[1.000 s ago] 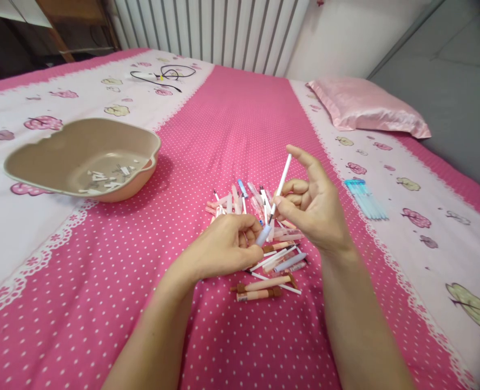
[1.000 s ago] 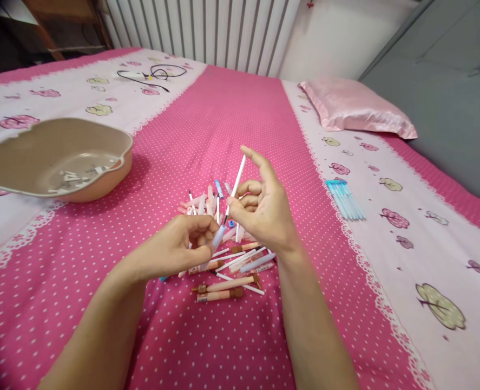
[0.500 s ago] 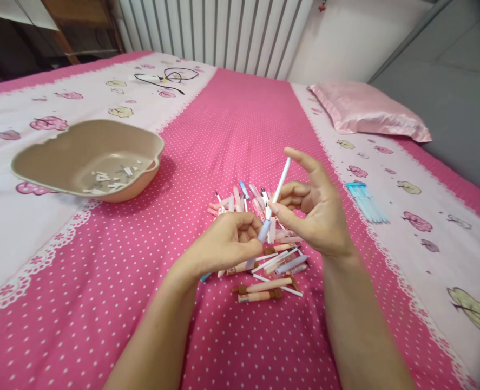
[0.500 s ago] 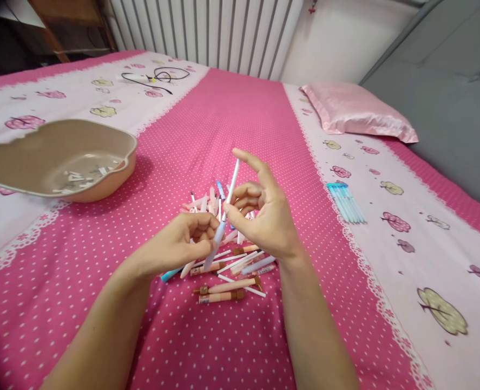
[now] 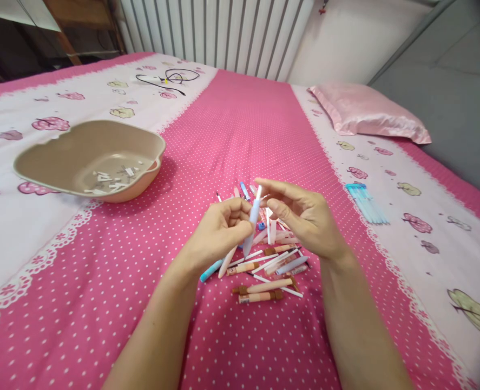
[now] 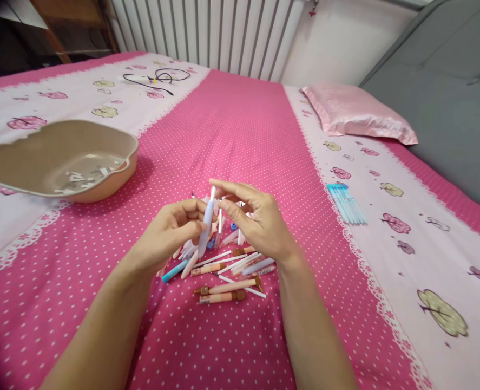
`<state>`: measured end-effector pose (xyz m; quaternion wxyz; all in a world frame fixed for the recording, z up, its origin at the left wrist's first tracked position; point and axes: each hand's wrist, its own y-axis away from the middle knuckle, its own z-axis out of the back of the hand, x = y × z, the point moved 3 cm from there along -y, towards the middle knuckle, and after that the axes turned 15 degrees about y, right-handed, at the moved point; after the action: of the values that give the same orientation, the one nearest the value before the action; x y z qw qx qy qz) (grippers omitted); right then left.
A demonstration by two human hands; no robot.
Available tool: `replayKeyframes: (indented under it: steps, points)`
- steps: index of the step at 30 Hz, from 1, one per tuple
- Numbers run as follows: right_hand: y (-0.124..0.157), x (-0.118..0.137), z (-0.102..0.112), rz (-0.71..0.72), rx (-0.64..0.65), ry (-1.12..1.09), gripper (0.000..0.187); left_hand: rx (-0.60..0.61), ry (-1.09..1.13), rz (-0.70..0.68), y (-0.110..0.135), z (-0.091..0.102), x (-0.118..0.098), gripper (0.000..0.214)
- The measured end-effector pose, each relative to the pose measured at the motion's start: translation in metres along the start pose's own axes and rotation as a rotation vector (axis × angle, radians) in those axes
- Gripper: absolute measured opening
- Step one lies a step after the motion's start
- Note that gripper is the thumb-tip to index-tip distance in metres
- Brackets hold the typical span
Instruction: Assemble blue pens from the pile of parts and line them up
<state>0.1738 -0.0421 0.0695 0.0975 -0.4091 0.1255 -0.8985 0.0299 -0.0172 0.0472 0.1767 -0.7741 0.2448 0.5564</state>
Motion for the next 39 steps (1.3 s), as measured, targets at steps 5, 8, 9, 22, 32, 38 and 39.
replayKeyframes:
  steps: [5, 8, 9, 22, 32, 38, 39]
  points:
    - [-0.005, -0.022, -0.002, -0.092, -0.071, 0.032, 0.053, -0.239, 0.071, -0.107, -0.002, 0.01, -0.003, 0.01]
    - [-0.009, -0.04, -0.005, -0.124, -0.092, 0.159, 0.045, -0.415, 0.112, -0.197, -0.003, 0.019, -0.004, 0.006]
    - [-0.01, -0.044, -0.007, -0.125, -0.09, 0.223, 0.043, -0.464, 0.121, -0.214, -0.003, 0.021, -0.003, 0.005]
    - [-0.006, -0.062, -0.064, -0.026, 0.178, 0.812, 0.051, -0.535, 0.156, -0.227, -0.004, 0.023, 0.002, 0.003]
    - [-0.012, -0.074, -0.063, 0.053, 0.011, 0.682, 0.037, -0.551, 0.194, -0.252, -0.005, 0.026, 0.004, 0.002]
    - [-0.018, -0.082, -0.058, 0.025, -0.083, 0.553, 0.02, -0.562, 0.18, -0.266, -0.005, 0.027, 0.004, 0.003]
    - [-0.018, -0.08, -0.056, 0.018, -0.103, 0.527, 0.017, -0.563, 0.18, -0.264, -0.006, 0.027, 0.003, 0.003]
